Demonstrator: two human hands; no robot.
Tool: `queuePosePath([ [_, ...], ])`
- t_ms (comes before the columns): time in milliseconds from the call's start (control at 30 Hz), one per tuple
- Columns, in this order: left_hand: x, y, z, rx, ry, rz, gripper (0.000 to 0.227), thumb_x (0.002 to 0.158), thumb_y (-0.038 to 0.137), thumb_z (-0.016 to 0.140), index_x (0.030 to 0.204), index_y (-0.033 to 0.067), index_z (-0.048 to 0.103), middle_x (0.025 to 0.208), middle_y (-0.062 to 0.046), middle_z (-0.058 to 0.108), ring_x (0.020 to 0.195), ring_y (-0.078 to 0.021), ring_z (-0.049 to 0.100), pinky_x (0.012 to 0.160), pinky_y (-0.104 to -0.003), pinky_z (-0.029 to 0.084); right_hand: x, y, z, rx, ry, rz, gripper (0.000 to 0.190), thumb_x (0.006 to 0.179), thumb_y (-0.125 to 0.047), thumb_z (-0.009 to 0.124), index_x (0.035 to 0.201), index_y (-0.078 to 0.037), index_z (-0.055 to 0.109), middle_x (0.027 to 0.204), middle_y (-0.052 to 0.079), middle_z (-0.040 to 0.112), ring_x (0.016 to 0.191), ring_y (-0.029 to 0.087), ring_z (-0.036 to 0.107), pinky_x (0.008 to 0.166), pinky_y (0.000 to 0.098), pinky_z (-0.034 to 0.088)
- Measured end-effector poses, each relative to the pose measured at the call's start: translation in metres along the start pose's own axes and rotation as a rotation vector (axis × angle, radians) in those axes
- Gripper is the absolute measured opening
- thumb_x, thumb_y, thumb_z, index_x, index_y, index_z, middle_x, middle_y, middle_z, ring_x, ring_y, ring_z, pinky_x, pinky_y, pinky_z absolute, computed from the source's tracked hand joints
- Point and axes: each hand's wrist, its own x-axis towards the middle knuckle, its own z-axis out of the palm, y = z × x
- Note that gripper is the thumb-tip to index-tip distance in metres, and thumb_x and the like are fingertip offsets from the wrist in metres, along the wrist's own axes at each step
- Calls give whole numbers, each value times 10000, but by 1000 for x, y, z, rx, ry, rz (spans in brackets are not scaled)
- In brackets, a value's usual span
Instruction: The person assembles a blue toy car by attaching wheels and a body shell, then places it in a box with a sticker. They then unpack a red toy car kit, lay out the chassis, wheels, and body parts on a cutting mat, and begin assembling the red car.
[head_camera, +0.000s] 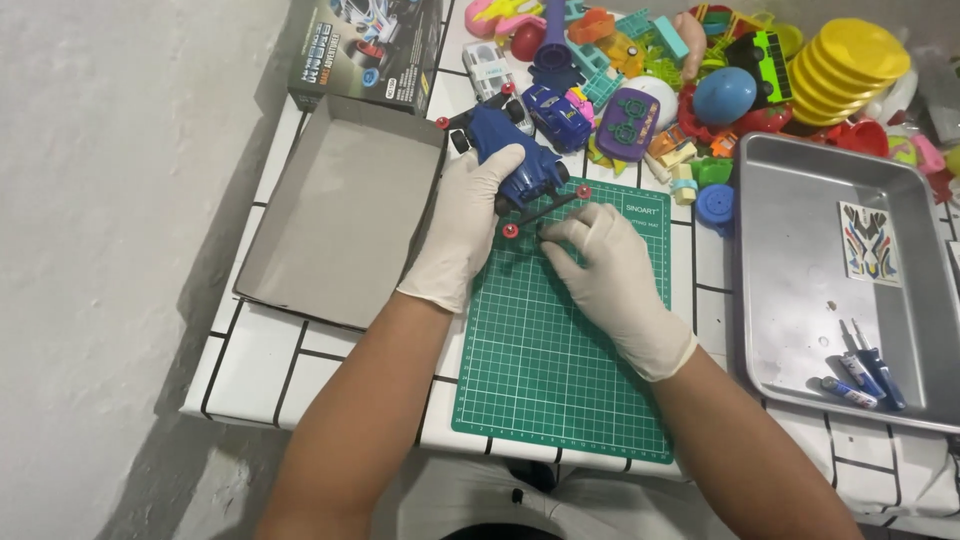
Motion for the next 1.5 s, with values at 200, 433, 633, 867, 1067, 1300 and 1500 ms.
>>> queuePosePath([
  [200,-3,-3,3,129,33,-57,513,772,343,852,1192,113,671,1025,-55,688,991,-235,713,950,-452,515,-9,2,-5,-136,306,-232,64,960,-201,790,968,-180,730,856,-27,450,825,195,521,711,328,453],
  [433,-10,-15,9,77,12,-138,610,733,302,870,1244,52,650,1055,-115,704,1069,-280,717,990,-462,531,-14,15,-5,-145,431,-367,72,907,-138,831,917,-167,765,872,-14,459,839,216,515,734,340,442],
  [633,-12,-19,13,70,11,-202,608,714,283,885,1213,25,651,1059,-165,687,1086,-328,704,1020,-489,518,-9,13,-8,-127,469,-398,172,841,-86,867,927,-190,762,1047,15,553,1002,255,534,814,395,479],
  [867,-29,-3,21,58,-1,-281,573,709,267,875,1172,10,658,1033,-169,673,1097,-329,690,1036,-492,509,-9,6,-9,16,446,-478,124,846,6,815,876,-96,752,1016,77,686,901,270,631,717,387,536],
  [1067,-32,1,20,49,-9,-312,589,714,269,869,1186,3,640,1071,-185,664,1155,-343,673,1062,-487,489,-7,-10,-14,-17,489,-430,159,865,97,755,894,-57,728,993,83,687,869,247,633,737,350,534],
  [1300,-39,5,27,7,-8,-353,702,671,267,883,1243,-27,599,1171,-227,654,1252,-388,626,1114,-471,442,-5,-11,-14,-60,505,-460,178,851,100,772,907,-66,741,997,73,686,882,236,631,747,358,529],
  [1500,-50,20,32,-32,9,-401,761,662,248,868,1304,-33,572,1268,-261,634,1293,-394,598,1131,-480,426,-5,-9,-12,-94,516,-483,197,839,104,786,919,-74,753,1001,64,685,893,226,629,756,364,525],
])
